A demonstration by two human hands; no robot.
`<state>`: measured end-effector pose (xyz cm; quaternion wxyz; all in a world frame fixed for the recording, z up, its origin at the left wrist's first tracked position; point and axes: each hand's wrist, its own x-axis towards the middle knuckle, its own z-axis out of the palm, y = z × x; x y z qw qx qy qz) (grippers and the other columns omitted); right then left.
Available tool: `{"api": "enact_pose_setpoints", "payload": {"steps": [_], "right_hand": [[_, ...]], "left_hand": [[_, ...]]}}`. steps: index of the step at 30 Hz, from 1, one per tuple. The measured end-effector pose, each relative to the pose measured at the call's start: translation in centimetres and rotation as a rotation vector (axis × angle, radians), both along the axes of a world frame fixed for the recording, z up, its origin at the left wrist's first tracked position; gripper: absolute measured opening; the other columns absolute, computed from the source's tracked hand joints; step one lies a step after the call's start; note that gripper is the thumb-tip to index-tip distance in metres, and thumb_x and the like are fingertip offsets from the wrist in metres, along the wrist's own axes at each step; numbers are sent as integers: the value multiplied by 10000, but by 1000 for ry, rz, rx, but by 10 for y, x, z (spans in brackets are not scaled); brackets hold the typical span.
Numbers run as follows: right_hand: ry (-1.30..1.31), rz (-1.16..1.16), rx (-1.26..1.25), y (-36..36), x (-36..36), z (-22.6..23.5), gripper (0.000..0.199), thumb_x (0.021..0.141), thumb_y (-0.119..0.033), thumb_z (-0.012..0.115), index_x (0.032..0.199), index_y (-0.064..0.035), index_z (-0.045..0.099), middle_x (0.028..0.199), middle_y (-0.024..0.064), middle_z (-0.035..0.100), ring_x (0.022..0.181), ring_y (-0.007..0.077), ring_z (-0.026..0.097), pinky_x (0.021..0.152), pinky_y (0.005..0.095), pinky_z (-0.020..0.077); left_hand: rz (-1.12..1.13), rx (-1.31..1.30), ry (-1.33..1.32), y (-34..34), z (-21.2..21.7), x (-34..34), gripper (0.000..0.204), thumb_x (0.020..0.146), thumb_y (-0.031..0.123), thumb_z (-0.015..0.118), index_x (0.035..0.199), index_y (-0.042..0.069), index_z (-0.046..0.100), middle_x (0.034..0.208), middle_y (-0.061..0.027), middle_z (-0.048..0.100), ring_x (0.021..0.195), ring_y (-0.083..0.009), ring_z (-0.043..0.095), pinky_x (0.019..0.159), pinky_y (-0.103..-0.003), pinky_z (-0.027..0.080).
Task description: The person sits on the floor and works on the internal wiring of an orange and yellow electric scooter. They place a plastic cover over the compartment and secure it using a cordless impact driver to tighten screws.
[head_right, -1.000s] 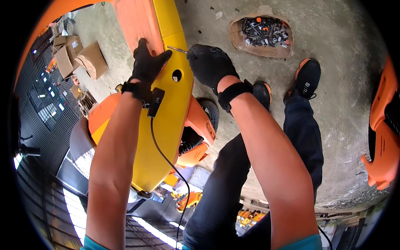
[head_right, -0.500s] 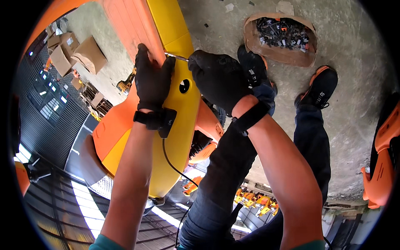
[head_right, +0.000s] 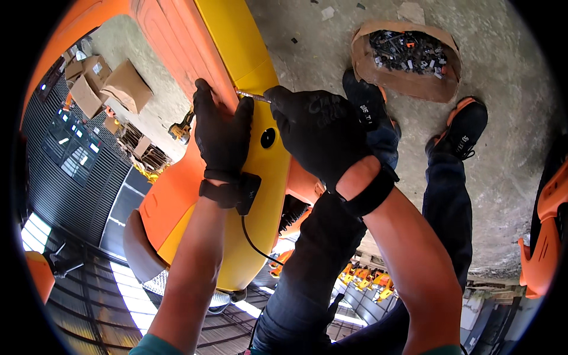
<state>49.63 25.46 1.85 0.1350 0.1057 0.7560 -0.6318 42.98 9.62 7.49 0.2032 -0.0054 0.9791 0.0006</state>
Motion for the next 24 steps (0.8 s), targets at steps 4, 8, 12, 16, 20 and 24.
{"api": "enact_pose_setpoints", "payload": {"steps": [4,8,12,16,20,24], "right_hand": [[8,45,38,1,-7,0,162,888,-173,588,1029,-111,641,702,157,643,665,335,644,585,457,494],[-32,51,-48,4,-16,-3,156,894,-167,580,1013,-87,639,692,164,637,667,341,642,592,463,494],[-125,108,-13,4,-20,6,152,881,-130,578,1005,-66,638,731,170,643,705,343,644,630,445,498],[-215,60,-163,-5,-16,4,137,891,-127,571,980,-45,634,800,182,651,755,356,639,694,448,499],[-269,-41,-239,-12,-15,14,139,923,-157,553,949,-40,624,834,184,657,794,373,634,748,468,497],[-325,-43,-322,-17,-9,10,142,928,-158,543,946,-38,617,820,174,660,782,376,635,746,465,496]], "left_hand": [[-51,-25,21,-2,-3,3,866,766,221,771,1458,-23,309,1313,-298,492,1300,-446,431,969,-430,448],[-97,-40,46,0,-4,5,810,783,126,760,1442,-54,324,1418,-249,443,1344,-386,409,1063,-376,379],[-28,-17,25,5,-2,3,811,783,98,755,1448,-56,315,1459,-268,394,1383,-388,359,1095,-380,344],[2,24,27,8,-2,3,808,790,85,746,1450,-63,305,1448,-284,400,1385,-379,363,1093,-370,339],[-80,22,41,3,-6,5,827,795,114,739,1461,-59,280,1428,-305,408,1362,-402,384,1049,-383,381],[-179,4,67,-6,-8,7,863,795,177,741,1476,-42,259,1397,-325,422,1344,-454,378,994,-420,431]]}}
